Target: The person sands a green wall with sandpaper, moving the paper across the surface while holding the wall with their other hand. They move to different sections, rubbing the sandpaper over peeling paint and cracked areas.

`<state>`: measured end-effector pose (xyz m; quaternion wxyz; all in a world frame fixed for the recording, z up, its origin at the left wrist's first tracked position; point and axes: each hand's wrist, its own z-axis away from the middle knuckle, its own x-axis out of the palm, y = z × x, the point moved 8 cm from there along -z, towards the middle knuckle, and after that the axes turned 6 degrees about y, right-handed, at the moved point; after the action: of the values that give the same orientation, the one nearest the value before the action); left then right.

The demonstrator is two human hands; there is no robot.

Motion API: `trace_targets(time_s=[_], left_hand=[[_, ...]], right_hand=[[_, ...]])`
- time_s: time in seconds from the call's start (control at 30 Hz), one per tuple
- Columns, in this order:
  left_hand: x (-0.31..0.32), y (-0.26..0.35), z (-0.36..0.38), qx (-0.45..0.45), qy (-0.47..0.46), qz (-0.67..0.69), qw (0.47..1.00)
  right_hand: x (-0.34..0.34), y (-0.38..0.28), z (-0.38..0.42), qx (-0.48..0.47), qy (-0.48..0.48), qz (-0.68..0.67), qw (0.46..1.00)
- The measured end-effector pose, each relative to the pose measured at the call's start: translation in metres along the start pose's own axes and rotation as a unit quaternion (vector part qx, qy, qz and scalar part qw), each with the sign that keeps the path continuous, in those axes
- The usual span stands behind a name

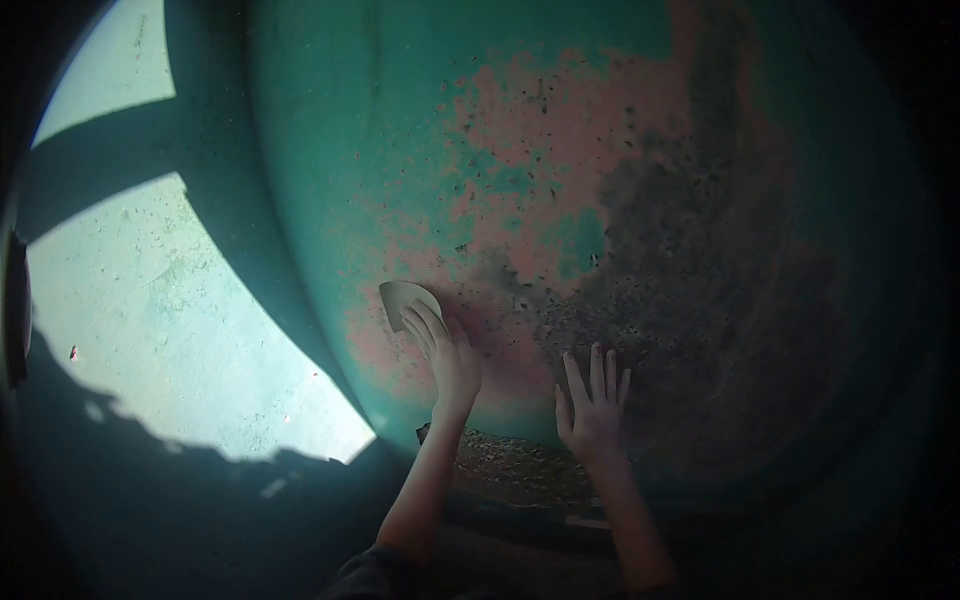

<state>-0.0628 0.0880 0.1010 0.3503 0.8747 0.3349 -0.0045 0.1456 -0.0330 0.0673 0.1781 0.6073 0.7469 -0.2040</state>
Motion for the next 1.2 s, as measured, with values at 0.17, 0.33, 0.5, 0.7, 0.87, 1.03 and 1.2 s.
trace_targets(time_s=[0.17, 0.33, 0.5, 0.7, 0.87, 1.03, 1.2], left_hand=[[0.008, -0.008, 0.035, -0.014, 0.061, -0.005, 0.998], [0.022, -0.015, 0.081, 0.060, -0.074, -0.004, 0.995], [-0.011, -0.071, 0.013, -0.051, 0.041, 0.037, 0.997], [0.047, -0.043, 0.151, 0.050, -0.110, 0.044, 0.992], [0.007, -0.120, 0.098, -0.098, 0.024, 0.085, 0.991], [-0.008, -0.161, 0.059, -0.165, 0.116, 0.071, 0.977], [0.028, -0.092, 0.121, -0.079, -0.043, 0.066, 0.994]], right_hand=[[0.012, -0.014, -0.003, -0.002, 0.016, 0.012, 1.000], [0.018, -0.042, -0.041, -0.060, 0.029, 0.025, 0.997], [0.021, -0.060, -0.084, -0.142, 0.031, 0.006, 0.989], [0.039, -0.076, -0.084, -0.187, 0.084, 0.061, 0.977], [0.049, -0.070, -0.079, -0.213, 0.097, 0.095, 0.968], [0.054, -0.072, -0.077, -0.217, 0.119, 0.123, 0.961], [0.051, -0.073, -0.078, -0.217, 0.124, 0.122, 0.961]])
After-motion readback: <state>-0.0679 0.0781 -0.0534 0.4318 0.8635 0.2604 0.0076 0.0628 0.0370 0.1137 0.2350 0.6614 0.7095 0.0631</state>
